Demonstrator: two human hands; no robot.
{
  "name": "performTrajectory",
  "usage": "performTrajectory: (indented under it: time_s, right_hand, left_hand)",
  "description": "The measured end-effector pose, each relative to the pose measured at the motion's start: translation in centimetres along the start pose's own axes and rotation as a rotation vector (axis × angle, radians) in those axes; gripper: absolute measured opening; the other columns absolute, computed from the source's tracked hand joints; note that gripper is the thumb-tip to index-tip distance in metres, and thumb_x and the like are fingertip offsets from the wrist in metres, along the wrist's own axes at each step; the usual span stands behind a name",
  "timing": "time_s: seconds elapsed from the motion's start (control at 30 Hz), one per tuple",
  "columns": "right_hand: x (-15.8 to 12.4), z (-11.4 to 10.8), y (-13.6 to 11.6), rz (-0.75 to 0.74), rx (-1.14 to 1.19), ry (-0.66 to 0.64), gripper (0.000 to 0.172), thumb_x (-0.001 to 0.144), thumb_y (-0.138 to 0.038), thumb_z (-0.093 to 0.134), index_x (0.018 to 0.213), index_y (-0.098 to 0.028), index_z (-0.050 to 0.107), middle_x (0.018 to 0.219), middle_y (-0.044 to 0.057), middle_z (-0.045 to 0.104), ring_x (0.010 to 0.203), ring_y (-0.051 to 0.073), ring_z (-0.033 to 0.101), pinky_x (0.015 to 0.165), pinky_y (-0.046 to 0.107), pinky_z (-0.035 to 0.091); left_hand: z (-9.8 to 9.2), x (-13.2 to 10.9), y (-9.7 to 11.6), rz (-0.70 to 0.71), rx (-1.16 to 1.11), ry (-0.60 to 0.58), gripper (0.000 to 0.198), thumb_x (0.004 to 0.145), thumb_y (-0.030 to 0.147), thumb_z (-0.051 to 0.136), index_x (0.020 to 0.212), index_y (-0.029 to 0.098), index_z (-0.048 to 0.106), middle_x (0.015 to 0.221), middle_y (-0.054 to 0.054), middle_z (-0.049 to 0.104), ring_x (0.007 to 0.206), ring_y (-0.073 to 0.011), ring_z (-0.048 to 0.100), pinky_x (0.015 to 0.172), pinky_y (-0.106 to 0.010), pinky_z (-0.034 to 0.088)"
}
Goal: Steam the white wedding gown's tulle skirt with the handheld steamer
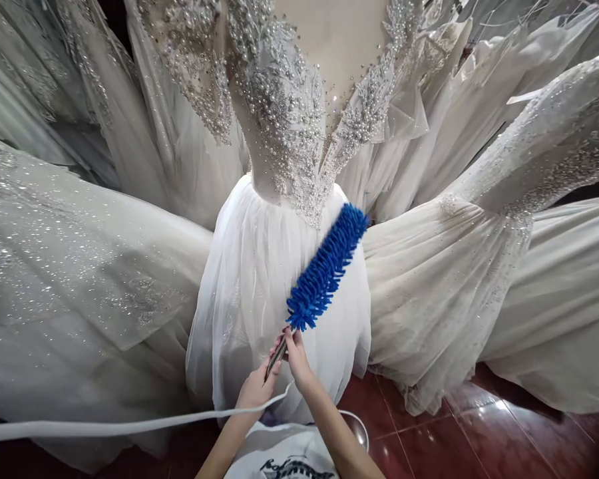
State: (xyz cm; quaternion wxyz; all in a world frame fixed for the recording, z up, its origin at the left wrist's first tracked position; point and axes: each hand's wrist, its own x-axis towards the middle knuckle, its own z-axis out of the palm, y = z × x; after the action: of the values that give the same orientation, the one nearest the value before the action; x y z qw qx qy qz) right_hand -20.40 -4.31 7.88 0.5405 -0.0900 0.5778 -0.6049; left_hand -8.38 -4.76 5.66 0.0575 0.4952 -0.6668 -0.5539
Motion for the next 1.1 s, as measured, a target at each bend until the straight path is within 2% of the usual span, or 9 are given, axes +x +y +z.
performTrajectory:
  time_s: [0.07, 0.17, 0.27, 0.43, 0.5, 0.67, 0.87, 0.97, 1.1]
  right_hand:
    - [0.3, -0.6, 1.4, 0.038, 0.011, 0.013, 0.060, 0.054, -0.076, 0.062, 0.080, -0.027, 0.039, 0.058, -0.009, 0.055, 0.059, 0.019, 0.066, 0.052, 0.032, 0.046]
    - [0.0, -1.4, 2.8, 0.093, 0.048, 0.066, 0.057, 0.057, -0.076, 0.060, 0.077, -0.028, 0.036, 0.054, -0.010, 0.052, 0.055, 0.019, 0.064, 0.052, 0.034, 0.047]
    - [-1.1, -0.9, 1.8, 0.070, 0.136, 0.121, 0.049, 0.064, -0.069, 0.062, 0.074, -0.028, 0.038, 0.052, -0.010, 0.051, 0.052, 0.017, 0.061, 0.054, 0.034, 0.049]
    - [-2.8, 2.6, -2.6, -0.132, 0.268, -0.020, 0.039, 0.071, -0.060, 0.064, 0.079, -0.026, 0.046, 0.058, -0.010, 0.051, 0.052, 0.010, 0.054, 0.061, 0.030, 0.052]
    - [-2.5, 3.9, -2.8, -0.162, 0.240, -0.030, 0.041, 0.070, -0.061, 0.066, 0.082, -0.026, 0.048, 0.059, -0.010, 0.052, 0.052, 0.010, 0.053, 0.057, 0.029, 0.052]
    - [-0.2, 5.3, 2.7, -0.060, 0.146, 0.125, 0.053, 0.056, -0.071, 0.067, 0.076, -0.026, 0.046, 0.049, -0.010, 0.053, 0.043, 0.013, 0.052, 0.046, 0.031, 0.049]
    - [-2.5, 5.0, 10.5, 0.072, 0.126, 0.364, 0.059, 0.049, -0.080, 0.060, 0.061, -0.027, 0.038, 0.037, -0.010, 0.047, 0.033, 0.014, 0.051, 0.042, 0.033, 0.047]
    - [-4.4, 5.8, 11.1, 0.035, 0.143, 0.374, 0.056, 0.050, -0.077, 0.063, 0.063, -0.027, 0.043, 0.043, -0.008, 0.054, 0.041, 0.017, 0.059, 0.047, 0.034, 0.051]
    - [-5.2, 8.9, 9.5, -0.143, 0.082, 0.201, 0.051, 0.059, -0.072, 0.063, 0.079, -0.026, 0.052, 0.057, -0.005, 0.063, 0.054, 0.020, 0.066, 0.054, 0.035, 0.054]
  left_hand:
    - [0.5, -0.3, -1.1, -0.043, 0.093, -0.014, 0.065, 0.086, 0.060, 0.027, 0.136, 0.022, 0.042, 0.123, -0.013, 0.067, 0.110, -0.0293, 0.063, 0.087, -0.037, 0.045]
    - [0.7, -1.5, -2.1, 0.031, 0.174, 0.001, 0.050, 0.087, 0.057, 0.030, 0.110, 0.022, 0.057, 0.101, -0.009, 0.072, 0.094, -0.0243, 0.066, 0.078, -0.031, 0.045]
    - [0.0, -2.4, -1.2, 0.131, 0.198, 0.043, 0.042, 0.089, 0.056, 0.027, 0.092, 0.025, 0.056, 0.082, -0.002, 0.069, 0.075, -0.0199, 0.064, 0.068, -0.028, 0.041]
    - [-2.6, -2.0, 1.3, 0.255, 0.108, 0.081, 0.043, 0.088, 0.054, 0.033, 0.109, 0.025, 0.057, 0.096, -0.006, 0.071, 0.089, -0.0225, 0.065, 0.074, -0.030, 0.042]
    - [-3.4, -1.6, 1.2, 0.272, 0.045, 0.058, 0.044, 0.089, 0.053, 0.033, 0.115, 0.025, 0.055, 0.091, -0.005, 0.071, 0.082, -0.0209, 0.065, 0.071, -0.030, 0.041]
    - [-4.8, -2.1, -2.6, 0.053, 0.216, 0.042, 0.040, 0.087, 0.051, 0.032, 0.101, 0.023, 0.058, 0.082, -0.007, 0.072, 0.078, -0.0240, 0.066, 0.064, -0.030, 0.037]
    - [-5.6, -5.7, -9.2, 0.084, 0.147, -0.099, 0.045, 0.083, 0.061, 0.038, 0.080, 0.021, 0.058, 0.082, -0.007, 0.073, 0.076, -0.0232, 0.066, 0.066, -0.029, 0.041]
    - [-6.3, -6.1, -11.0, 0.106, 0.179, -0.093, 0.045, 0.083, 0.058, 0.040, 0.086, 0.019, 0.061, 0.085, -0.011, 0.074, 0.080, -0.0270, 0.068, 0.067, -0.032, 0.043]
    - [-8.0, -5.6, -11.1, 0.131, 0.135, -0.038, 0.046, 0.084, 0.052, 0.038, 0.105, 0.016, 0.058, 0.092, -0.013, 0.073, 0.087, -0.0263, 0.067, 0.073, -0.032, 0.044]
